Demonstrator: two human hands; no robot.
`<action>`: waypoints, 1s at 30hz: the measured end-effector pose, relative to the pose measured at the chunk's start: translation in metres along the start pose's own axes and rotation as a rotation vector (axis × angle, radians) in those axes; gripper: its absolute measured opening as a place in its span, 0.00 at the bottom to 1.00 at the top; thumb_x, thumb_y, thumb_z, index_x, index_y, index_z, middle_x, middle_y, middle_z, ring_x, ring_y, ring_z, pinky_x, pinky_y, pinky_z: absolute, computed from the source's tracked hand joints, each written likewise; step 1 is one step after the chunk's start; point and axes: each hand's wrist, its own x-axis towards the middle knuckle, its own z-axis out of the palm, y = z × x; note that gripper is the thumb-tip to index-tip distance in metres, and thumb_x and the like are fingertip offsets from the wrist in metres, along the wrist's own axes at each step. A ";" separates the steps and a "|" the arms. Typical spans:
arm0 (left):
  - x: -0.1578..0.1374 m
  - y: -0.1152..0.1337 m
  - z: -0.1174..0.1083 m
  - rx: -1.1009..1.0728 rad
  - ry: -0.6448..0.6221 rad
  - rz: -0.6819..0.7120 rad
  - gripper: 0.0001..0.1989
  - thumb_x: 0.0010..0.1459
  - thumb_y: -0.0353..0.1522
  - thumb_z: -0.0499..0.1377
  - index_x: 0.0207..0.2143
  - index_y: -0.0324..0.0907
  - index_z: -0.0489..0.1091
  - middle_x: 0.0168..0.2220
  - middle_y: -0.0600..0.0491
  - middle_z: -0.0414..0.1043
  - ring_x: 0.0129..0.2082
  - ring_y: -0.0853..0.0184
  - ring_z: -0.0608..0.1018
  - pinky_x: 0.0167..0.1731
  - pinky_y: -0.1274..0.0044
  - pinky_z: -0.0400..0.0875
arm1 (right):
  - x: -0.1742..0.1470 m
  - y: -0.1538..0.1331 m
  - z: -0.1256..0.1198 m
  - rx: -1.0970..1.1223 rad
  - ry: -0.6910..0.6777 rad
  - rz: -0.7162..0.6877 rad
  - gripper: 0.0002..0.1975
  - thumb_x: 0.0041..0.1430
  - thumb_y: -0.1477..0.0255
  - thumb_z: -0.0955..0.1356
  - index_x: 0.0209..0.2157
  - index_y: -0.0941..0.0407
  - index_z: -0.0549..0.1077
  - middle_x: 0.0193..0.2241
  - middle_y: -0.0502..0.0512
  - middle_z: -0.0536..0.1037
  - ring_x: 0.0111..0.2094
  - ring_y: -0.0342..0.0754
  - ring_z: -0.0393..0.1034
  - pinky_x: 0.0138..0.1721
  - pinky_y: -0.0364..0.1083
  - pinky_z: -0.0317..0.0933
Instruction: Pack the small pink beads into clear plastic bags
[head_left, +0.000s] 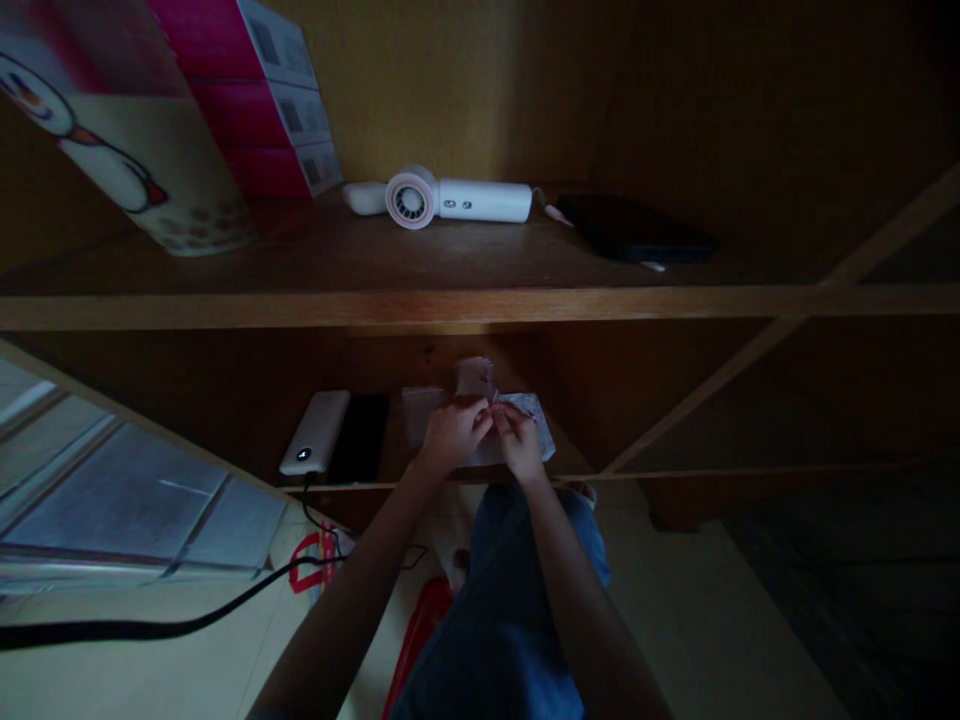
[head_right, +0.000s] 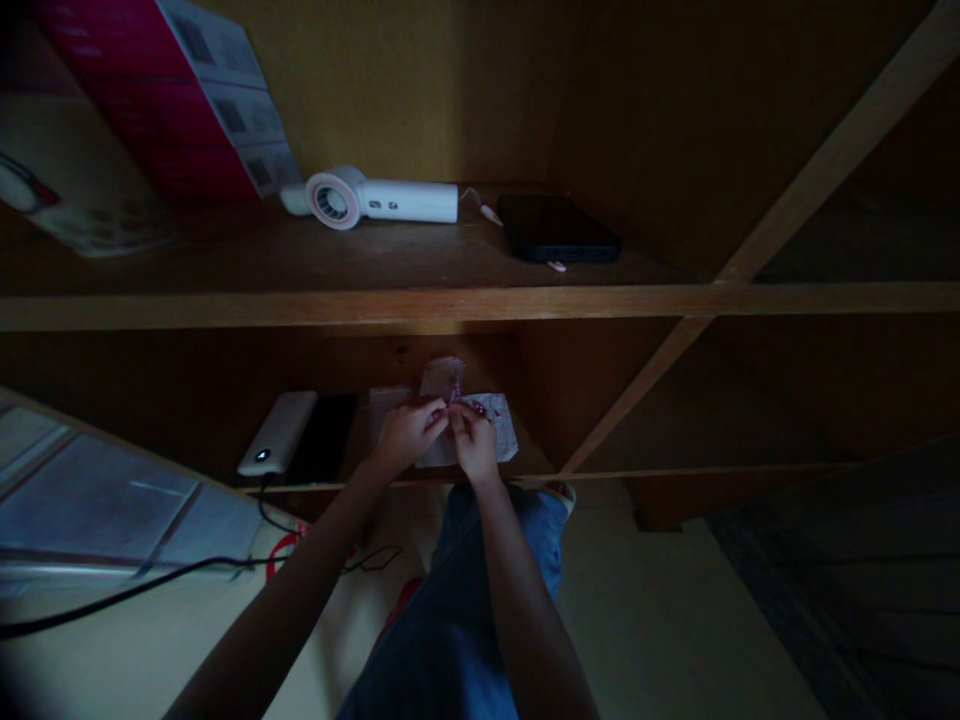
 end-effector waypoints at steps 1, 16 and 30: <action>0.000 0.002 0.000 0.017 -0.003 -0.017 0.11 0.59 0.36 0.49 0.32 0.44 0.70 0.30 0.53 0.74 0.29 0.68 0.74 0.27 0.79 0.60 | -0.001 -0.001 0.000 -0.090 0.022 0.000 0.18 0.61 0.62 0.57 0.36 0.55 0.74 0.30 0.54 0.78 0.30 0.47 0.71 0.32 0.44 0.61; -0.008 0.000 0.000 -0.087 0.173 -0.244 0.10 0.56 0.35 0.52 0.26 0.42 0.69 0.24 0.53 0.72 0.25 0.68 0.74 0.25 0.79 0.59 | -0.004 -0.012 -0.006 -0.577 0.238 -0.038 0.16 0.60 0.67 0.59 0.39 0.56 0.75 0.32 0.56 0.78 0.30 0.47 0.71 0.31 0.42 0.56; -0.004 -0.031 0.039 -1.121 0.284 -0.467 0.15 0.53 0.39 0.56 0.40 0.41 0.70 0.40 0.47 0.74 0.39 0.63 0.76 0.36 0.75 0.70 | 0.004 0.000 -0.005 0.401 0.104 0.052 0.10 0.52 0.64 0.66 0.33 0.54 0.74 0.28 0.51 0.77 0.28 0.46 0.70 0.27 0.43 0.62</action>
